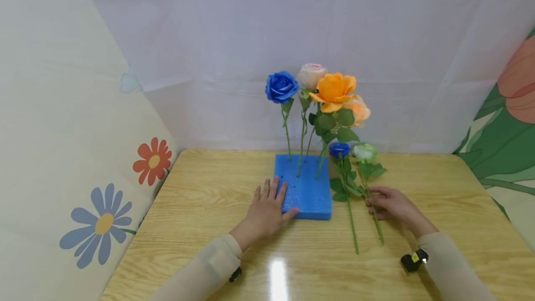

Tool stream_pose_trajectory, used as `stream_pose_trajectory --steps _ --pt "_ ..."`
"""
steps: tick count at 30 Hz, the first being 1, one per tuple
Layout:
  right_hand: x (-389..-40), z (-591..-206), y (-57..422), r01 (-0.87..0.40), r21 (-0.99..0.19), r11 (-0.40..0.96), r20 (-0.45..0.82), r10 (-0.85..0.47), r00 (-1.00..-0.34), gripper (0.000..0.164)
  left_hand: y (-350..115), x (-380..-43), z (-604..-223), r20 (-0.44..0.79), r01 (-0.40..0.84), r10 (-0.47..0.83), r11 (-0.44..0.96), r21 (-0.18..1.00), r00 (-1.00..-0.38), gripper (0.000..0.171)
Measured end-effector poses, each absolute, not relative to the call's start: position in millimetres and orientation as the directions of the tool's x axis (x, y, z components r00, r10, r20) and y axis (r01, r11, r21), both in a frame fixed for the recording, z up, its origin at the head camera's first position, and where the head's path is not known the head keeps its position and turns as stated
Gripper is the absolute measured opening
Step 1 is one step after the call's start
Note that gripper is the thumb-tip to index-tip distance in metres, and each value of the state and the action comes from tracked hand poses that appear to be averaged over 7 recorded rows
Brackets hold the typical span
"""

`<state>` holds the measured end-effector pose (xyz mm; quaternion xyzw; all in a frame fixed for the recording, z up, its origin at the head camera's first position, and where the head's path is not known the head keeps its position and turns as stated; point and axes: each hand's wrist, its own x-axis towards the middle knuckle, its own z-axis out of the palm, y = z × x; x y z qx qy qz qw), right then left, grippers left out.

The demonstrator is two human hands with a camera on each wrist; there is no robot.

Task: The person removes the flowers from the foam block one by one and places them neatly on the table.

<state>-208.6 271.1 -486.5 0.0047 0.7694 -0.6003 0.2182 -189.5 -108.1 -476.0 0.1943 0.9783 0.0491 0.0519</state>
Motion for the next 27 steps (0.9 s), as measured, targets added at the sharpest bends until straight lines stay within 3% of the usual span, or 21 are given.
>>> stream_pose_trajectory --steps 19,27 --pt "-208 -479 263 0.256 -0.889 0.379 -0.331 -0.148 -0.932 0.046 -108 -190 -476 -0.098 0.363 0.375 0.924 0.122 -0.922 0.088" --pt "-202 -465 255 0.083 -0.903 0.422 -0.173 -0.182 -0.968 0.047 -107 -188 -475 -0.109 0.347 0.359 0.931 0.111 -0.927 0.087"
